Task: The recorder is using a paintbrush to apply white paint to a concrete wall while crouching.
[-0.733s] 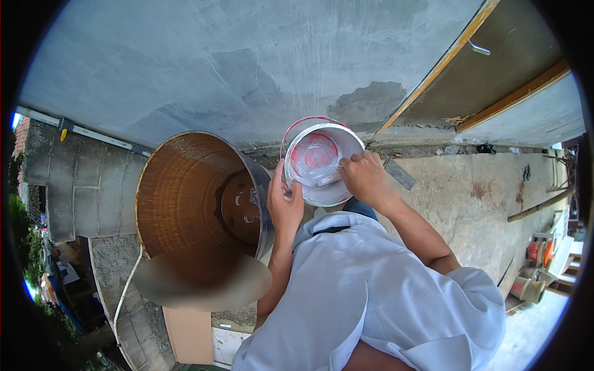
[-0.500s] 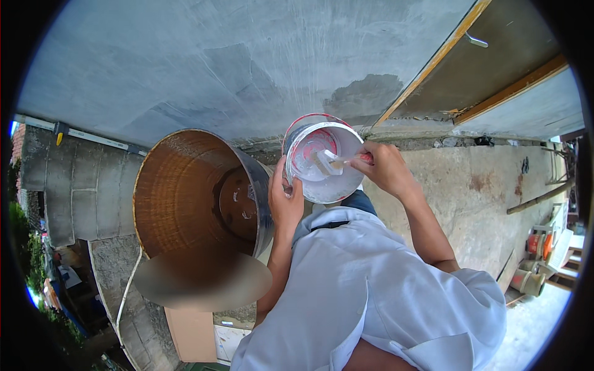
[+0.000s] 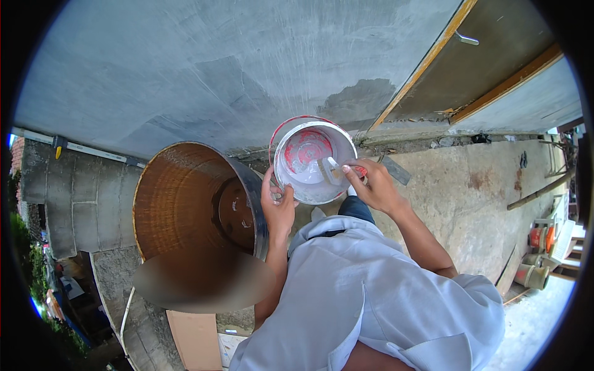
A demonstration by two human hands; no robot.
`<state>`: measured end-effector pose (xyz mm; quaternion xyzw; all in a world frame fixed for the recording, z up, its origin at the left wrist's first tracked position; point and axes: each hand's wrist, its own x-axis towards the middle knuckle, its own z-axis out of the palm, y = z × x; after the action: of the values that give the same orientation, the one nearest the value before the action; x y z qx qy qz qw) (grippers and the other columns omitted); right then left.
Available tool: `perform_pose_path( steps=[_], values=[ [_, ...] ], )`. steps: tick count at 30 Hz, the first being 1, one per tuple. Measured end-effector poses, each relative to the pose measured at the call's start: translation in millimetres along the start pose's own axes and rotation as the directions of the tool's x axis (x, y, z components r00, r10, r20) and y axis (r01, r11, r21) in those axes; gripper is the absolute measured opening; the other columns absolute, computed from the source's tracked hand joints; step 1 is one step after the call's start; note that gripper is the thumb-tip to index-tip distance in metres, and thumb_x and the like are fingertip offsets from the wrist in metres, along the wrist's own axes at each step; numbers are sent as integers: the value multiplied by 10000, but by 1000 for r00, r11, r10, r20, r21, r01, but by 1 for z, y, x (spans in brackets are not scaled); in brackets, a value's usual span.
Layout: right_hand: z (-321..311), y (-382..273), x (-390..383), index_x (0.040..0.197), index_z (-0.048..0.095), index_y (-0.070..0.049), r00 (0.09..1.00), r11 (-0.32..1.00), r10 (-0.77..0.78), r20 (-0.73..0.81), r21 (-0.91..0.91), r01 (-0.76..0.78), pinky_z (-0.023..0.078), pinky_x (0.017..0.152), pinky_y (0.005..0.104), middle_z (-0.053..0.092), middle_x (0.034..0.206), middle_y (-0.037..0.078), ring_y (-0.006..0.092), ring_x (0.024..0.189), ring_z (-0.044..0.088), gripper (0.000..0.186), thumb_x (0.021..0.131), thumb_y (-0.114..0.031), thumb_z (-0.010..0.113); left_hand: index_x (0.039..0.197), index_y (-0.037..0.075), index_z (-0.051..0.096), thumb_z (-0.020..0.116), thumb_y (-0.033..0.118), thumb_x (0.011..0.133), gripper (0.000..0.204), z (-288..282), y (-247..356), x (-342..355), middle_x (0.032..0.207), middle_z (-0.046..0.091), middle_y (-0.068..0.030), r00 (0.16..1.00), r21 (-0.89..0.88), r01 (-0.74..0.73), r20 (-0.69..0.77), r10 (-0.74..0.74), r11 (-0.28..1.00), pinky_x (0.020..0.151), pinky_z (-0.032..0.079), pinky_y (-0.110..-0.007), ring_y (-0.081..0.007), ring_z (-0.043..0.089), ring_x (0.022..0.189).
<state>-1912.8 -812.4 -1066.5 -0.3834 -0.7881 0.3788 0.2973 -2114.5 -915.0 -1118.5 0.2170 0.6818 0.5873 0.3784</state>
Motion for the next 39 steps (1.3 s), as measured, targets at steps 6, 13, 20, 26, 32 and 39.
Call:
perform_pose_path(
  steps=[6, 13, 20, 26, 32, 39],
  values=[
    [-2, -2, -7, 1038, 702, 47, 995, 996, 87, -40, 27, -86, 536, 647, 398, 699, 877, 236, 332, 692, 680, 279, 975, -214, 626, 1468, 120, 453, 600, -25, 902, 602, -7, -7, -3, 875, 496, -12, 1000, 26, -3, -27, 4, 1000, 544, 566, -266, -128, 629, 730],
    [2, -4, -11, 1062, 708, 39, 991, 993, 115, 60, -32, -114, 551, 678, 401, 717, 950, 228, 354, 763, 699, 277, 967, -210, 633, 1478, 114, 443, 604, -37, 902, 617, -10, -14, -11, 880, 502, -12, 999, 18, 18, -43, -18, 1000, 564, 571, -272, -132, 632, 737],
    [3, -2, -13, 1094, 710, 35, 985, 992, 125, 116, -34, -122, 567, 770, 412, 710, 1035, 248, 388, 861, 707, 298, 955, -221, 645, 1484, 125, 438, 605, -35, 904, 624, -13, -23, -12, 881, 495, -16, 997, 10, 51, -58, -51, 999, 589, 590, -287, -140, 637, 738],
    [4, -3, -19, 1111, 712, 23, 979, 989, 133, 152, -85, -121, 560, 814, 436, 706, 1063, 248, 408, 902, 699, 306, 956, -230, 639, 1474, 125, 451, 611, -32, 902, 614, -13, -25, -15, 879, 494, -18, 997, 16, 43, -66, -42, 999, 572, 586, -278, -140, 636, 725],
    [4, 8, -20, 1125, 715, 4, 983, 991, 114, 141, -82, -103, 559, 832, 436, 709, 1068, 238, 407, 917, 697, 308, 958, -243, 636, 1459, 111, 461, 620, -40, 895, 605, -12, -23, -13, 874, 487, -16, 996, 11, 58, -72, -57, 998, 561, 575, -272, -133, 625, 713],
    [10, 13, -20, 1142, 715, -17, 986, 996, 86, 145, -52, -79, 559, 851, 435, 704, 1099, 233, 398, 963, 693, 305, 954, -246, 641, 1464, 113, 445, 617, -45, 898, 612, -14, -20, -10, 899, 483, -20, 991, -33, 85, -99, -87, 996, 569, 570, -277, -162, 646, 755]
  ],
)
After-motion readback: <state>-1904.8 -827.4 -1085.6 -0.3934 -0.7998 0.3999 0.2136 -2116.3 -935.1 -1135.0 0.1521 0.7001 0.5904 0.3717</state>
